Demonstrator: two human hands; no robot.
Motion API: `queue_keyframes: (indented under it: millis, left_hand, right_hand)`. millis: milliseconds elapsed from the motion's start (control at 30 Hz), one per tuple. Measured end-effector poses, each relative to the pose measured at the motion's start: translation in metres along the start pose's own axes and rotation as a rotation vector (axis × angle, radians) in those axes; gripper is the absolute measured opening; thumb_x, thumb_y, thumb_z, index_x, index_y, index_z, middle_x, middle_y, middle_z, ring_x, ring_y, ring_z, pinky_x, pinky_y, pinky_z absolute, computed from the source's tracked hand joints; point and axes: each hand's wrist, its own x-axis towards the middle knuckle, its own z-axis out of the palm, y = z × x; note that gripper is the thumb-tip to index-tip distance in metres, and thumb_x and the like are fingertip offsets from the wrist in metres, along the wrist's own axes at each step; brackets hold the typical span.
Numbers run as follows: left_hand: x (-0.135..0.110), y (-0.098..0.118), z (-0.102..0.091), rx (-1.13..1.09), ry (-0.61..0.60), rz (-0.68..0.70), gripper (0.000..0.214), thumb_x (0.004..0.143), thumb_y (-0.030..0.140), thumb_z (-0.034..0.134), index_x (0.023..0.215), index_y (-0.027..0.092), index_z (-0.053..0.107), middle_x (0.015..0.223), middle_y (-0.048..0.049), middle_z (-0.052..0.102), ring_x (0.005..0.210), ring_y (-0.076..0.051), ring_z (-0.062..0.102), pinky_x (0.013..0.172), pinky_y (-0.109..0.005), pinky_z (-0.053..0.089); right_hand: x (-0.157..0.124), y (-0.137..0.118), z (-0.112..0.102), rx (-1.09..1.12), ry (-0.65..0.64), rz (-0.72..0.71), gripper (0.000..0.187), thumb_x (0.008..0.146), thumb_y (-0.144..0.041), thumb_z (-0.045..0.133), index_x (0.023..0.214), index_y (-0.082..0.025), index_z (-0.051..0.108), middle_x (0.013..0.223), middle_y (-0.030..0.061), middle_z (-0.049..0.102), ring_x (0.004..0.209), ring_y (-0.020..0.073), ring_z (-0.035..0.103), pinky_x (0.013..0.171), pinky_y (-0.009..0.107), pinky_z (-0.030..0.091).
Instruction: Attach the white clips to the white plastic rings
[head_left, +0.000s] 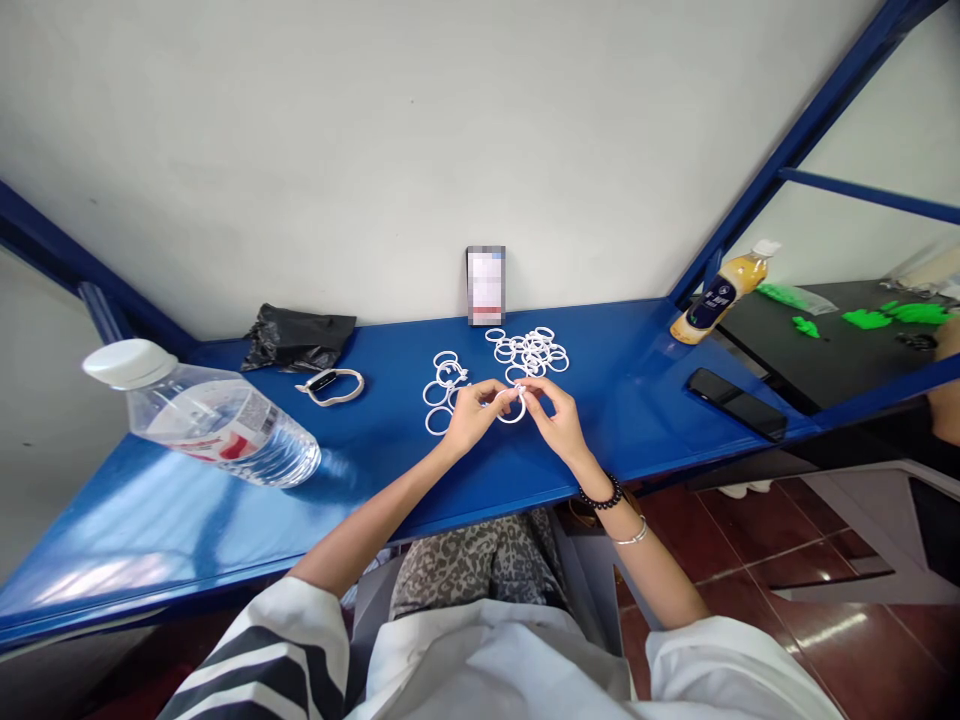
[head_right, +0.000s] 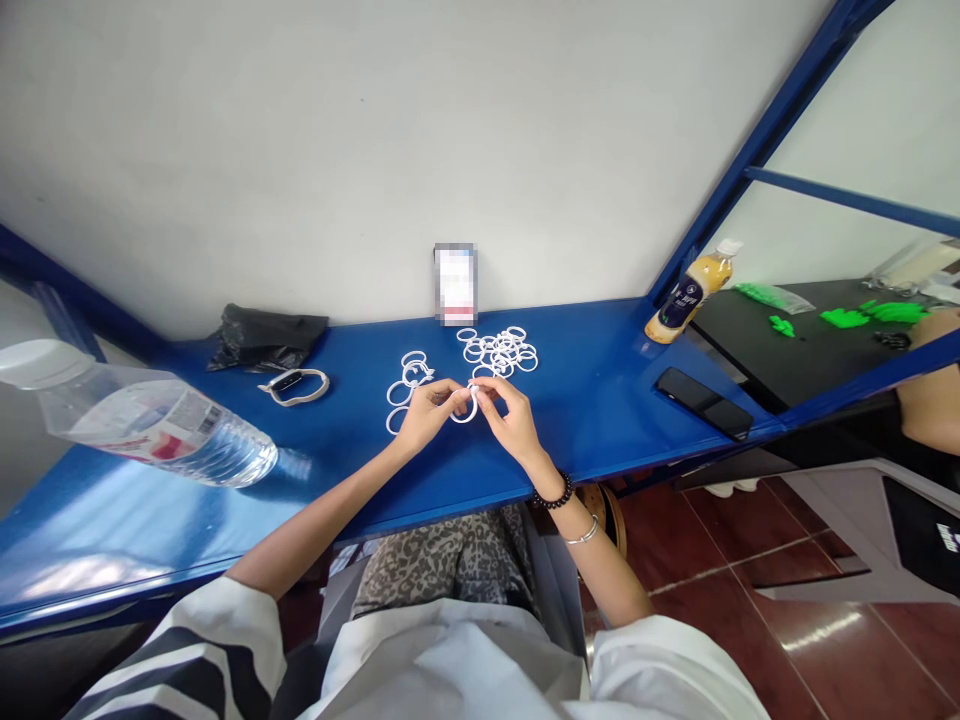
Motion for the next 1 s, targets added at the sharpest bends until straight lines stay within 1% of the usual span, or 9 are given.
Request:
queue_keyframes:
  millis: [133, 267, 367, 500, 600, 733, 867, 1000]
  left_hand:
    - [0.0008, -0.0037, 0.0005, -0.052, -0.002, -0.011, 0.039, 0.082, 0.051, 0.064, 0.075, 0.014, 0.064, 0.061, -0.0002, 0.061, 0.057, -0.011, 0.055, 0.058, -0.023, 0.045]
    - [0.0021, -0.0059, 0.001, -0.077, 0.019, -0.009, 0.039, 0.081, 0.054, 0.064, 0.084, 0.014, 0.064, 0.065, -0.0001, 0.061, 0.058, -0.011, 0.056, 0.058, -0.023, 0.047]
    - [0.0029, -0.0071, 0.001, -0.097, 0.01, -0.007, 0.041, 0.081, 0.053, 0.065, 0.095, 0.015, 0.063, 0.069, -0.0008, 0.062, 0.058, -0.011, 0.056, 0.057, -0.024, 0.049]
    - [0.0028, -0.0087, 0.0017, -0.081, -0.005, 0.031, 0.048, 0.077, 0.048, 0.071, 0.111, 0.016, 0.06, 0.071, -0.0007, 0.062, 0.061, -0.012, 0.058, 0.059, -0.024, 0.05]
    - [0.0022, -0.0098, 0.0027, -0.032, -0.012, 0.09, 0.053, 0.075, 0.045, 0.075, 0.117, 0.017, 0.058, 0.077, -0.0016, 0.062, 0.066, -0.013, 0.06, 0.061, -0.024, 0.051]
    - [0.0013, -0.0094, 0.0032, 0.083, 0.004, 0.135, 0.053, 0.078, 0.043, 0.072, 0.122, 0.017, 0.057, 0.08, -0.0015, 0.062, 0.063, -0.011, 0.057, 0.06, -0.023, 0.05]
    - [0.0006, -0.0072, 0.0024, 0.211, 0.043, 0.182, 0.05, 0.079, 0.043, 0.07, 0.121, 0.017, 0.06, 0.077, -0.0011, 0.063, 0.057, -0.01, 0.054, 0.059, -0.024, 0.051]
    - [-0.0003, -0.0064, 0.0016, 0.295, 0.075, 0.237, 0.049, 0.08, 0.045, 0.069, 0.12, 0.017, 0.061, 0.076, -0.0015, 0.064, 0.056, -0.01, 0.053, 0.06, -0.024, 0.051]
  right_hand:
    - [0.0006, -0.0013, 0.0007, 0.053, 0.016, 0.021, 0.019, 0.092, -0.035, 0.055, 0.1, -0.022, 0.066, 0.093, 0.004, 0.071, 0.083, 0.0177, 0.067, 0.076, 0.032, 0.055]
    - [0.0007, -0.0027, 0.0013, 0.05, 0.04, 0.045, 0.016, 0.09, -0.035, 0.057, 0.095, -0.021, 0.065, 0.087, 0.003, 0.07, 0.078, 0.0169, 0.066, 0.073, 0.031, 0.055]
    - [0.0003, -0.0013, 0.0014, 0.035, 0.078, 0.051, 0.014, 0.089, -0.033, 0.058, 0.092, -0.021, 0.064, 0.084, 0.0022, 0.069, 0.076, 0.0165, 0.065, 0.072, 0.031, 0.055]
    - [0.0001, 0.0014, 0.0008, 0.009, 0.127, 0.08, 0.013, 0.089, -0.033, 0.058, 0.093, -0.021, 0.063, 0.085, 0.0026, 0.069, 0.077, 0.017, 0.065, 0.072, 0.031, 0.055]
    - [0.0007, 0.0017, 0.0006, -0.001, 0.145, 0.09, 0.012, 0.087, -0.032, 0.058, 0.092, -0.021, 0.062, 0.084, 0.0028, 0.069, 0.077, 0.0173, 0.065, 0.072, 0.032, 0.055]
    - [0.0013, 0.0009, 0.0009, -0.003, 0.155, 0.101, 0.012, 0.087, -0.031, 0.058, 0.091, -0.021, 0.062, 0.085, 0.0032, 0.069, 0.077, 0.0174, 0.065, 0.073, 0.032, 0.055]
    - [0.0011, 0.0009, 0.0007, -0.009, 0.15, 0.101, 0.012, 0.087, -0.03, 0.058, 0.092, -0.021, 0.063, 0.086, 0.0038, 0.07, 0.078, 0.0176, 0.065, 0.073, 0.032, 0.055]
    - [0.0009, 0.0004, -0.0002, -0.02, 0.145, 0.089, 0.014, 0.088, -0.029, 0.058, 0.097, -0.021, 0.064, 0.089, 0.0041, 0.07, 0.08, 0.0179, 0.065, 0.074, 0.032, 0.055]
